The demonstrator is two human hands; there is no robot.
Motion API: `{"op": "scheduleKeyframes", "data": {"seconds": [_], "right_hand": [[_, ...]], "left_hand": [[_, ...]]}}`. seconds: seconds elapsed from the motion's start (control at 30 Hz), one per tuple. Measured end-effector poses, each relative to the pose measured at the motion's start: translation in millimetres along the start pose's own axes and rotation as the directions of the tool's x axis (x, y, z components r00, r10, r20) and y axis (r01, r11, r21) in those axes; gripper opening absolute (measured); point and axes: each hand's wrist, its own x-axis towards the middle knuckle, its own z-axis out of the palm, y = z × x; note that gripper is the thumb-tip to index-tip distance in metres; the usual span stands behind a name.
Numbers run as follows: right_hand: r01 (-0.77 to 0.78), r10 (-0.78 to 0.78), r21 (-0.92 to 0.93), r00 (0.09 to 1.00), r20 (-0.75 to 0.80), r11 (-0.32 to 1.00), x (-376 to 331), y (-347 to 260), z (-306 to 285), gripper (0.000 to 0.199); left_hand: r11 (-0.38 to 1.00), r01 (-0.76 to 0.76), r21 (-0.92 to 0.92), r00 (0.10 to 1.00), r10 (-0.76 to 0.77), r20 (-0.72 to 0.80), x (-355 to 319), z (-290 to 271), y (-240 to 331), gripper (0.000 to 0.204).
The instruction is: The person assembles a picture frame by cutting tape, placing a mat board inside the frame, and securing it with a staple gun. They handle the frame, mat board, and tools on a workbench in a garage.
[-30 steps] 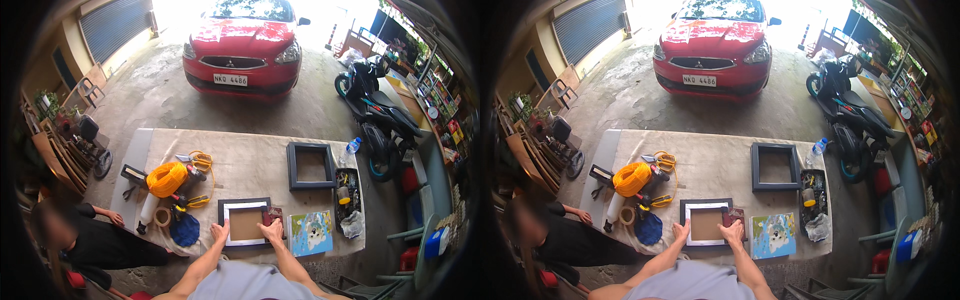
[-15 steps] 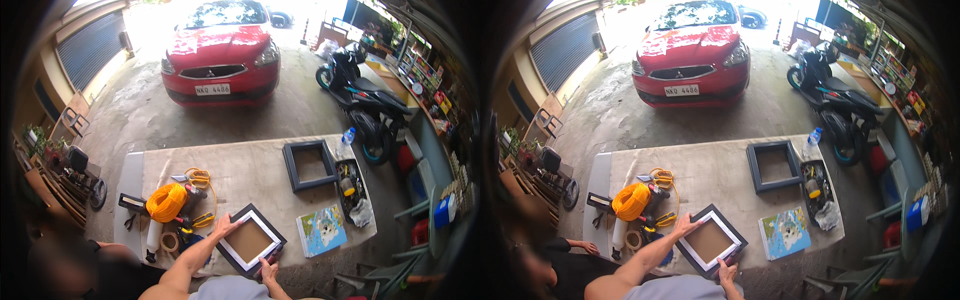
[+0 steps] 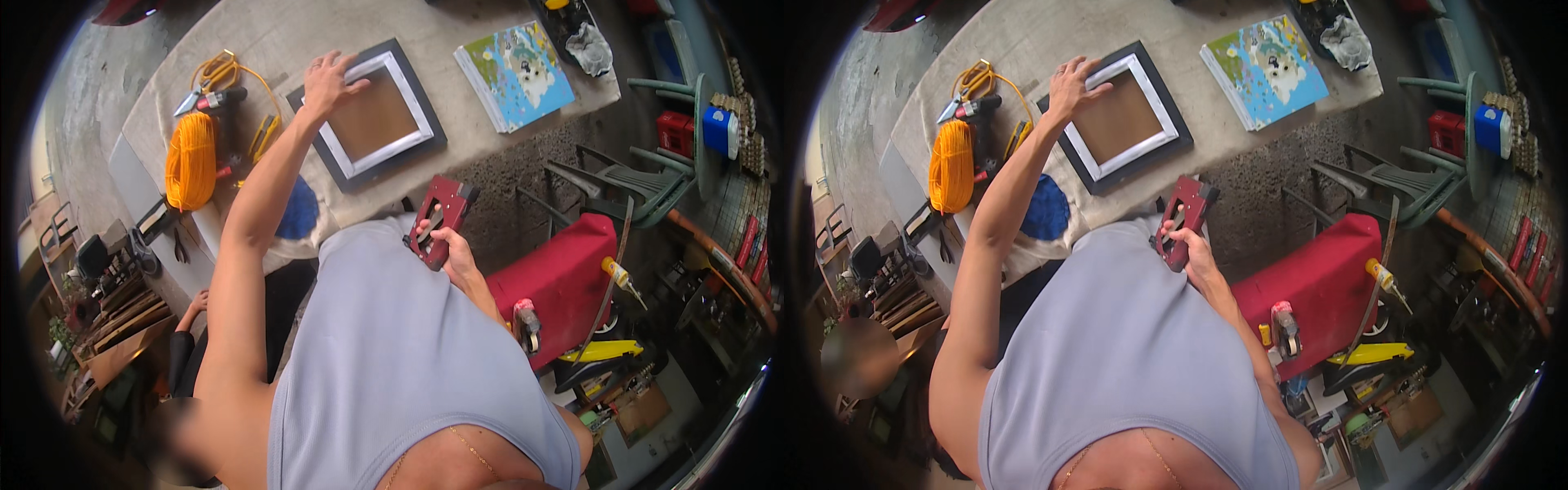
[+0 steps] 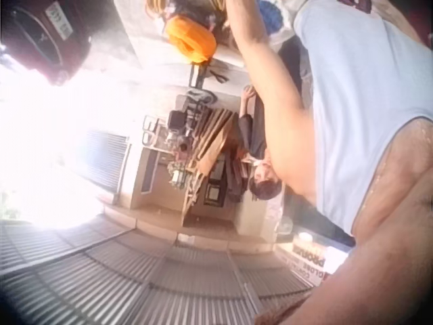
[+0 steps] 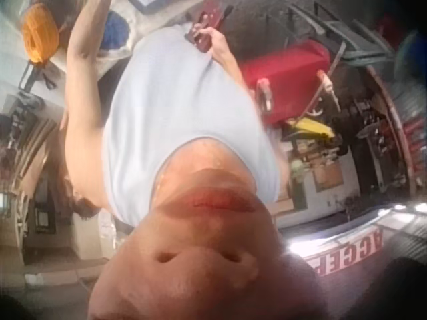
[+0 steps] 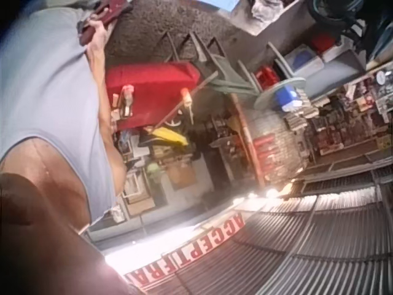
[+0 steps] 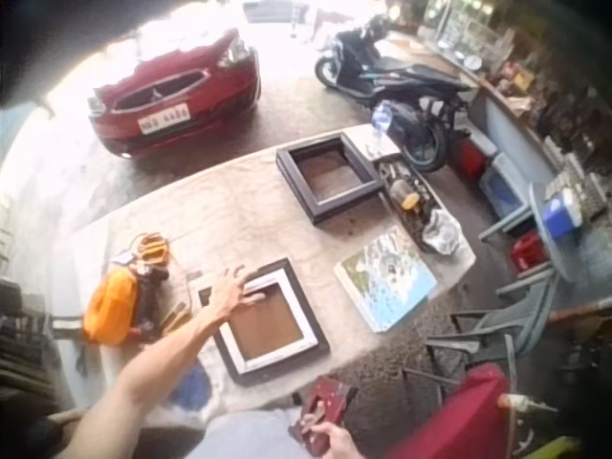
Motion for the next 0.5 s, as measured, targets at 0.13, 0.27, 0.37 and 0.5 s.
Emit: {"op": "scheduleKeyframes", "data": {"seconds": [0.13, 0.27, 0.37, 0.5], "right_hand": [[0.037, -0.045, -0.226, 0.999, -0.030, 0.974, -12.7, -16.4, 27.9, 0.058], [0.196, -0.200, -0.577, 0.978, 0.058, 0.793, 17.5, -33.7, 14.3, 0.030], [0.209, -0.248, -0.868, 0.963, 0.103, 0.450, 29.3, -65.4, 24.0, 0.041], [0.250, -0.244, -0.947, 0.949, 0.199, 0.203, 35.2, -87.9, 28.6, 0.048]], "left_hand": [[0.918, -0.375, -0.128, 0.880, 0.396, 0.262, -39.3, 0.1, 44.1, 0.087], [0.861, -0.509, -0.018, 0.721, 0.437, 0.537, -44.0, 0.5, 88.8, 0.106], [0.858, -0.510, 0.062, 0.674, 0.353, 0.649, -36.5, -4.7, 100.3, 0.113], [0.824, -0.553, 0.122, 0.686, 0.367, 0.628, -35.5, -5.5, 103.5, 0.113]]}}
